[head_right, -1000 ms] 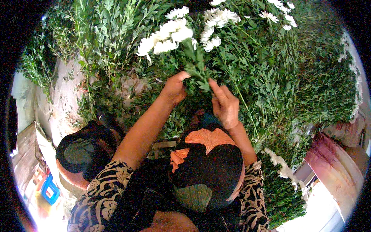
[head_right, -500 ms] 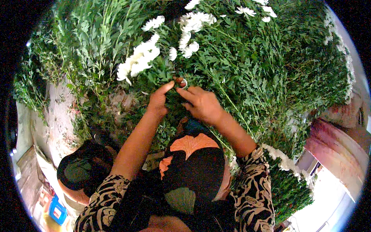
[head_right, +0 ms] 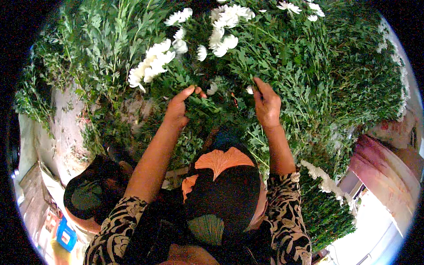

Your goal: The person gathers white flowers from a large pile on the floor, aligns the stems, and ties them into bundles using an orange rubber band. The person repeats this process, creating multiple bundles and placing them aside.

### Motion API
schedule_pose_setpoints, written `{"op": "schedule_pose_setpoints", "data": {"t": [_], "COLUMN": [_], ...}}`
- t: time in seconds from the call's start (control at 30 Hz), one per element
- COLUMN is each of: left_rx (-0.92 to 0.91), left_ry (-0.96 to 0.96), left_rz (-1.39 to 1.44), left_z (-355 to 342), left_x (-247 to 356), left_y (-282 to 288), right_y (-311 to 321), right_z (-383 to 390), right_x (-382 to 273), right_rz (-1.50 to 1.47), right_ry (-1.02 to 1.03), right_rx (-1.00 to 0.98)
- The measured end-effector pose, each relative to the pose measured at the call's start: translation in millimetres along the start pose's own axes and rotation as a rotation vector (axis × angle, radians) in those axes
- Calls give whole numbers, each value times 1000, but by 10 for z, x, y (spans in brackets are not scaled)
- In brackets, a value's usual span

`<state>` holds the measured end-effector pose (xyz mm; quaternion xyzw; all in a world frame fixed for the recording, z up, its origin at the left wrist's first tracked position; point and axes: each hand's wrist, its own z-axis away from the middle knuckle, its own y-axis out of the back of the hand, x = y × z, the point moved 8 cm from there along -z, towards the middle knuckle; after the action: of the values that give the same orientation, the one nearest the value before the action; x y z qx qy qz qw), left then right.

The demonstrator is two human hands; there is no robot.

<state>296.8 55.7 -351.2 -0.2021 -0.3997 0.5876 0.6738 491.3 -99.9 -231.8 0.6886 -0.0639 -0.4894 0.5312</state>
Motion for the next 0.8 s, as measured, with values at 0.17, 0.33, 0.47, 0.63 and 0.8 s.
{"op": "schedule_pose_setpoints", "data": {"t": [0.17, 0.33, 0.47, 0.63, 0.8], "left_rx": [103, 42, -126, 88, 121], "left_ry": [-12, -272, -358, -107, -42], "left_rz": [-23, -9, -32, -41, 141], "left_z": [5, -91, 3, -99, -15], "left_x": [-18, -67, 114, -228, -30], "left_y": [-120, -169, -413, 9, 148], "right_y": [146, -84, -370, -580, -515], "right_z": [150, 149, 131, 170, 62], "right_x": [-992, -1680, -1566, -1600, -1237], "right_rz": [-132, -350, -299, 61, -77], "right_ry": [297, 495, 389, 597, 424], "right_rx": [85, -92, -139, -214, -238]}}
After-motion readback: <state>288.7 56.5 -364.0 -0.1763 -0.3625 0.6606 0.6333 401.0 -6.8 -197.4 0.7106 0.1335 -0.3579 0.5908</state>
